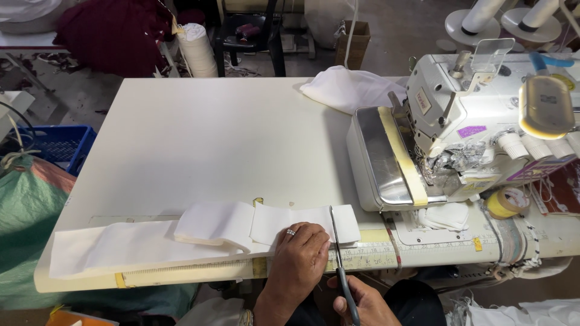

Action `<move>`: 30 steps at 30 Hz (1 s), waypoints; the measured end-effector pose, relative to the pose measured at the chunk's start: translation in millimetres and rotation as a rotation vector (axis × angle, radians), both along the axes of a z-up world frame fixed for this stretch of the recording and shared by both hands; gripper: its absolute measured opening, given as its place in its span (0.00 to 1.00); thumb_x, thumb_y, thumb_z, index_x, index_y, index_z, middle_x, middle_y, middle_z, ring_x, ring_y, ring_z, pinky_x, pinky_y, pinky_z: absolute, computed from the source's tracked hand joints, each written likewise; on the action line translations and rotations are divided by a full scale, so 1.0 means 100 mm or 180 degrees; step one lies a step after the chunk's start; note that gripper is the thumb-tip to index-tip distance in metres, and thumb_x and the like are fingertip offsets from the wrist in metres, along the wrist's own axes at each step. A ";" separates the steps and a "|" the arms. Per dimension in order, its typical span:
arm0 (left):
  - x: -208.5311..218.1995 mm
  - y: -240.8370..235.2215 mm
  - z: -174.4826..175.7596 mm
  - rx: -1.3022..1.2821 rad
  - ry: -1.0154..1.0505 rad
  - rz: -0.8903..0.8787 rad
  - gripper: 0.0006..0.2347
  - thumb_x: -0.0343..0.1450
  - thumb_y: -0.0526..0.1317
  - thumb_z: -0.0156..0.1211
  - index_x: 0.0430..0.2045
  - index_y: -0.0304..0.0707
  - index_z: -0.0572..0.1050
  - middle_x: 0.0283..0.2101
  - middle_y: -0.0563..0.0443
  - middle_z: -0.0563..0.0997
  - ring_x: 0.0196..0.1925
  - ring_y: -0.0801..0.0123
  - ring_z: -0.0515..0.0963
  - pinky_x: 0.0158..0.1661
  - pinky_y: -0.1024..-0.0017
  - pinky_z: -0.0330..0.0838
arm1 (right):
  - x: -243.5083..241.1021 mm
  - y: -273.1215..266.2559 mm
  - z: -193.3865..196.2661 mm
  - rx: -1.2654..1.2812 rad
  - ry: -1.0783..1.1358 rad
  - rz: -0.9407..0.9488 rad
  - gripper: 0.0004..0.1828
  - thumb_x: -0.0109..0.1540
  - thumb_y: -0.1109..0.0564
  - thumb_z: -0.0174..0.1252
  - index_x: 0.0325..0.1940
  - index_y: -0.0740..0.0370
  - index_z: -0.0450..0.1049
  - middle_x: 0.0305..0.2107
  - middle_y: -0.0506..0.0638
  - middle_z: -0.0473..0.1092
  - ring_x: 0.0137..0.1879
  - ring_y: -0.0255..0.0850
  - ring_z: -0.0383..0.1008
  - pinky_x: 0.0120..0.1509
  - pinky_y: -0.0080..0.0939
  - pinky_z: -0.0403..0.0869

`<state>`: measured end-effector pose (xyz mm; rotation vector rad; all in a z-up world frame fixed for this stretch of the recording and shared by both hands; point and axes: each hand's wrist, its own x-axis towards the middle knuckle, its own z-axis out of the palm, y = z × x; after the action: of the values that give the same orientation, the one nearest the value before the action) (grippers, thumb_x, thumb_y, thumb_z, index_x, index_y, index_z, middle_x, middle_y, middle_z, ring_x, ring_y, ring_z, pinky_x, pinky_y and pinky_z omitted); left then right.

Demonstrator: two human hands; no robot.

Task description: Cutting a long strip of white fabric into smaller pieces using scissors

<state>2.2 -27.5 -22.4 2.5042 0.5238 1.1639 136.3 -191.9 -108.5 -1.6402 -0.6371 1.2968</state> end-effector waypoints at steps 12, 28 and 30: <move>0.03 0.00 -0.04 0.0063 -0.0081 0.0085 0.03 0.68 0.33 0.61 0.31 0.42 0.77 0.39 0.56 0.79 0.43 0.61 0.77 0.46 0.62 0.68 | 0.02 0.26 0.57 -0.0159 -0.0153 0.0242 0.31 0.53 0.32 0.60 0.45 0.60 0.77 0.23 0.48 0.66 0.29 0.36 0.66 0.35 0.35 0.66; 0.03 0.01 -0.07 0.0086 -0.0032 0.0100 0.03 0.68 0.34 0.60 0.32 0.44 0.77 0.39 0.57 0.80 0.41 0.61 0.77 0.46 0.63 0.67 | 0.09 0.37 0.50 0.0288 0.0870 0.0008 0.34 0.54 0.37 0.64 0.44 0.73 0.74 0.12 0.53 0.60 0.13 0.42 0.60 0.15 0.40 0.58; 0.03 0.02 -0.07 0.0076 -0.0057 0.0076 0.03 0.68 0.34 0.60 0.32 0.44 0.78 0.39 0.58 0.80 0.42 0.62 0.77 0.46 0.63 0.68 | 0.10 0.40 0.66 0.0141 0.0706 0.0083 0.33 0.53 0.34 0.63 0.35 0.70 0.70 0.11 0.58 0.62 0.13 0.44 0.61 0.16 0.39 0.57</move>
<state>4.9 -25.9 -29.6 2.5118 0.5395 1.2069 146.5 -152.0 -42.8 -1.4313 -0.5493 1.4489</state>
